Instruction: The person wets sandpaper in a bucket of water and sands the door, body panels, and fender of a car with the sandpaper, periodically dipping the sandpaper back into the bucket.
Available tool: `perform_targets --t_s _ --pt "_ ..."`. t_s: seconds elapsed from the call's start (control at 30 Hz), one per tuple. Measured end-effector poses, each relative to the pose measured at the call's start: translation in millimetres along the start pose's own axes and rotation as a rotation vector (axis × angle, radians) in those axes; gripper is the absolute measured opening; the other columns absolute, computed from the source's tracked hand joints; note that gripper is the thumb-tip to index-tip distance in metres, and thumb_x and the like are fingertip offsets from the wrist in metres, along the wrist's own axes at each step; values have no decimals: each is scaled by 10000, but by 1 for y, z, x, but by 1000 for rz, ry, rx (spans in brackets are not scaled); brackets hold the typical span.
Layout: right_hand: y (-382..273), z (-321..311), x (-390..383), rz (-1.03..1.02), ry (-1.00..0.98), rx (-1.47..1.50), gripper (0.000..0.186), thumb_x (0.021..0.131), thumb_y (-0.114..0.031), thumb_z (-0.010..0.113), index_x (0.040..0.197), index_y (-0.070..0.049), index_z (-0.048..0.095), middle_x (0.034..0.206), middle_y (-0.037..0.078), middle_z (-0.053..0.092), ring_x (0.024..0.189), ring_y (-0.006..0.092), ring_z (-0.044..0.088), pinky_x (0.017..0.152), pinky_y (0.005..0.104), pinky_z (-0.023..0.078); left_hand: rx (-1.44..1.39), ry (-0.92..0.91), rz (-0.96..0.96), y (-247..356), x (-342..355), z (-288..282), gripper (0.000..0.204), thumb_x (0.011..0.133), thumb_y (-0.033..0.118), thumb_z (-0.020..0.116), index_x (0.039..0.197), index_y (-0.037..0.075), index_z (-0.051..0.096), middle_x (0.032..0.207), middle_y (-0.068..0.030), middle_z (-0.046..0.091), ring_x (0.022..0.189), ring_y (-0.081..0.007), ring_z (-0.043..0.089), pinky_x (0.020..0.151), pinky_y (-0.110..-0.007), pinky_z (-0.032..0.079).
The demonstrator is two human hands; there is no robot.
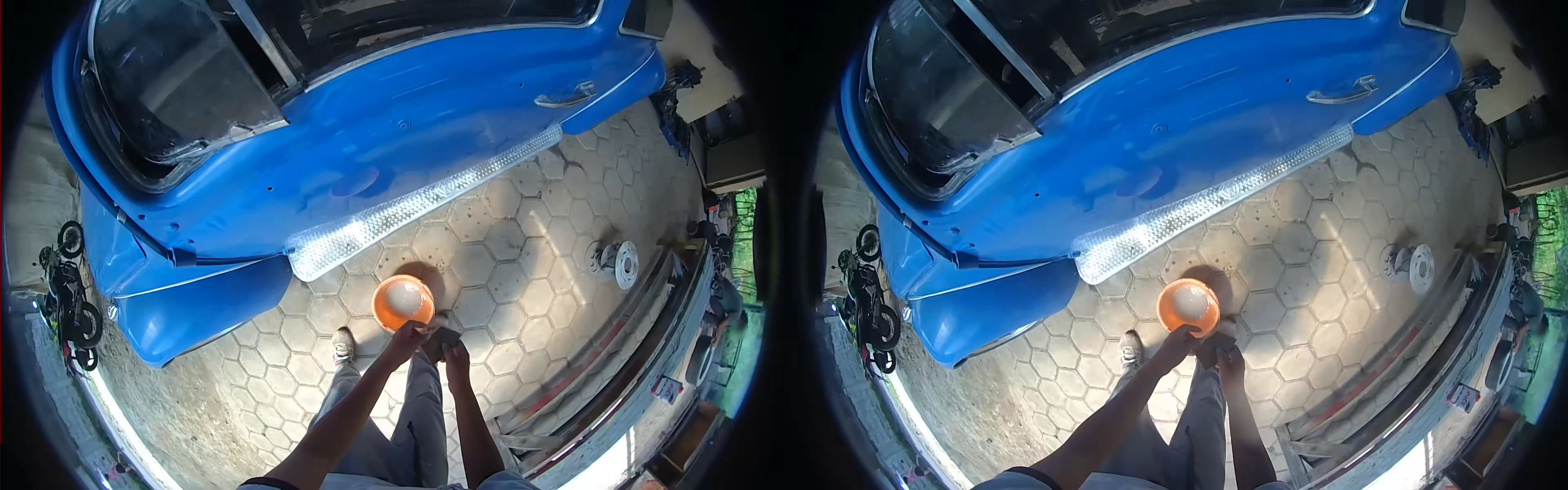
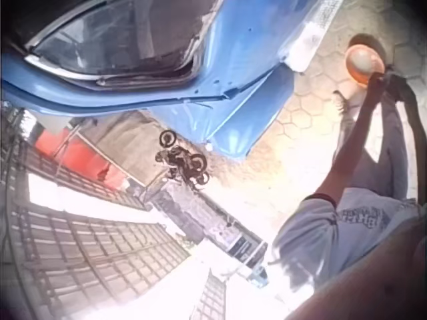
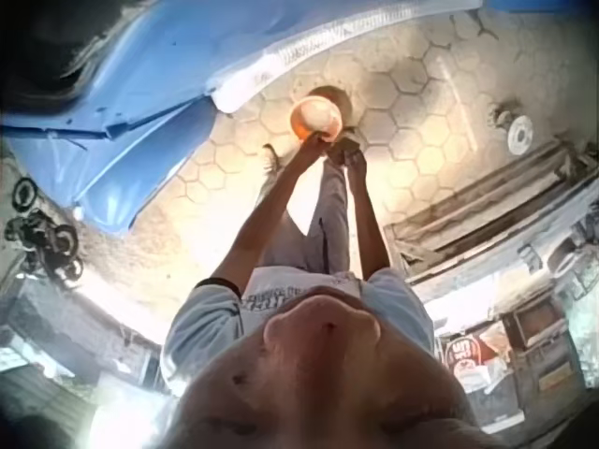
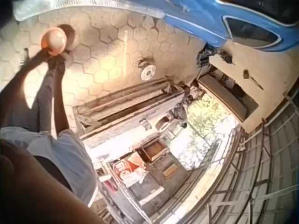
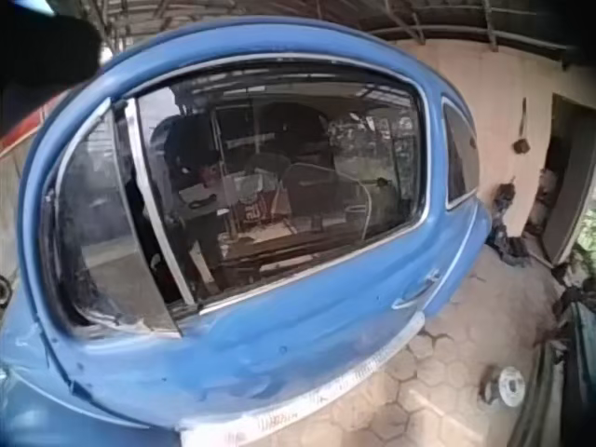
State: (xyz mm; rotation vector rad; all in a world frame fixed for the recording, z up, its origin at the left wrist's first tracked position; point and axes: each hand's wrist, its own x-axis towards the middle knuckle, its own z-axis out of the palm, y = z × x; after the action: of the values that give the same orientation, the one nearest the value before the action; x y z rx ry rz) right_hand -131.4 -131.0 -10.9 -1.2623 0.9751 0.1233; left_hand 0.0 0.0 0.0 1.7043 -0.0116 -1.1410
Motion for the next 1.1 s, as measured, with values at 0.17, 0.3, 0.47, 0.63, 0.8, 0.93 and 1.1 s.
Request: perform_targets --t_s 0.17,0.3,0.47,0.63,0.8,0.93,1.1 --pt "74 29 11 85 196 -132 254 939 -190 595 1157 -61 611 1010 22 632 861 105 587 671 277 480 -229 70 -336 -88 50 -36 489 899 306 714 1211 -7 506 921 -97 674 743 -157 666 654 -291 532" --pt "150 96 54 135 187 127 193 926 -178 614 1090 -76 620 890 9 589 711 92 553 630 265 472 41 363 -452 -227 90 -100 682 809 316 790 1288 -7 429 891 -123 678 852 -231 671 742 -352 539" --pt "261 108 136 238 101 251 192 928 -214 657 1049 -87 580 865 -18 547 681 75 520 606 266 461 368 334 -345 -341 175 -102 865 731 302 850 1358 -18 347 1057 -213 659 971 -280 648 878 -403 514" --pt "275 83 135 165 68 -30 211 932 -221 648 1080 -90 574 933 -12 587 788 81 551 652 268 477 -131 434 -458 -384 214 -59 630 789 110 753 1320 7 429 1032 -149 648 976 -254 646 832 -376 540" --pt "288 39 105 315 190 90 264 931 -245 622 1145 -96 584 997 0 603 817 91 558 664 269 483 -582 619 -292 -390 216 -24 427 802 -55 609 1216 25 541 985 -103 656 853 -189 662 700 -323 563" --pt "318 17 130 132 183 -115 251 928 -176 604 1153 -66 577 977 54 633 815 152 588 672 313 480 -464 583 -342 -375 214 -30 383 782 -40 606 1159 25 577 918 -85 665 713 -167 657 582 -315 551" --pt "292 78 189 -70 -51 -614 156 865 -110 628 969 -43 533 910 168 619 826 317 640 720 424 508 -303 475 -353 -397 185 -95 394 791 -9 619 1181 29 574 891 -88 677 658 -160 650 526 -306 524"
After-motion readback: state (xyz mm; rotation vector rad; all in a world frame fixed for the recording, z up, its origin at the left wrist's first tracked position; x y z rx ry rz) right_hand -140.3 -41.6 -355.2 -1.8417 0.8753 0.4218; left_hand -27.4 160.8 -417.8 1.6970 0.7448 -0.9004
